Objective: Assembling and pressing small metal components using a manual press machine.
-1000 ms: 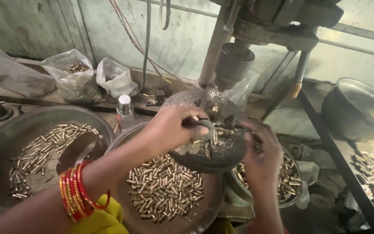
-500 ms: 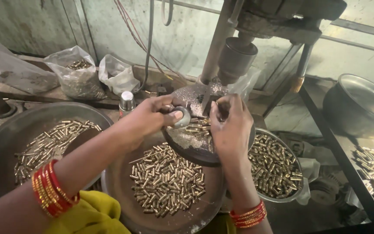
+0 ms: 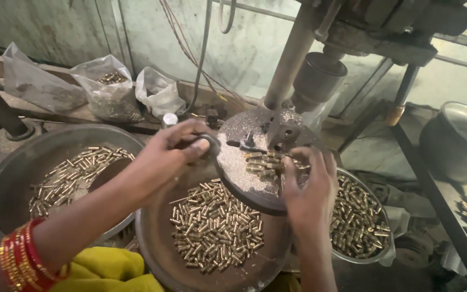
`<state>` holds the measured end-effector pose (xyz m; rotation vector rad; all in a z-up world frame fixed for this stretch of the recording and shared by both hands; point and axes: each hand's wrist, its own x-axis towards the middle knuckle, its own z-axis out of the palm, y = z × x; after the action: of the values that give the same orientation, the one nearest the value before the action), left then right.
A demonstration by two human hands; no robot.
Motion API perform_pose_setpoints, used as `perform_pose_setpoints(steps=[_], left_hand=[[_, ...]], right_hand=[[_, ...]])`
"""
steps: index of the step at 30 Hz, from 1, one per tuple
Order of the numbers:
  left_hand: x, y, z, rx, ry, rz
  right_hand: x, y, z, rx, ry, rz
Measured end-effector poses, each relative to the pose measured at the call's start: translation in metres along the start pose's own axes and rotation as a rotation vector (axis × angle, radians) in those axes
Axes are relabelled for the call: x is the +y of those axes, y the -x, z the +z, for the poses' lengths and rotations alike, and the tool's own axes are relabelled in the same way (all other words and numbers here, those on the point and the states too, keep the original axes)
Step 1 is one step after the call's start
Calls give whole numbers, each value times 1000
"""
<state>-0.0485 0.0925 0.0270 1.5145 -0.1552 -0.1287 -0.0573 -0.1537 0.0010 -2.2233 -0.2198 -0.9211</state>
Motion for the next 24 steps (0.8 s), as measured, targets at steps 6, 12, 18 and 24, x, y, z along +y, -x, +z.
perform_pose_setpoints(steps=[6, 12, 18, 24], left_hand=[[-33, -15, -11, 237, -110, -91], [-76, -52, 9, 411, -43, 285], [-100, -44, 61, 726, 301, 144], [-137, -52, 87, 811, 587, 402]], right_hand=[[20, 10, -2, -61, 153, -86], [0, 12, -3, -204, 84, -55], [-4, 14, 6, -235, 68, -9], [-14, 14, 18, -281, -119, -123]])
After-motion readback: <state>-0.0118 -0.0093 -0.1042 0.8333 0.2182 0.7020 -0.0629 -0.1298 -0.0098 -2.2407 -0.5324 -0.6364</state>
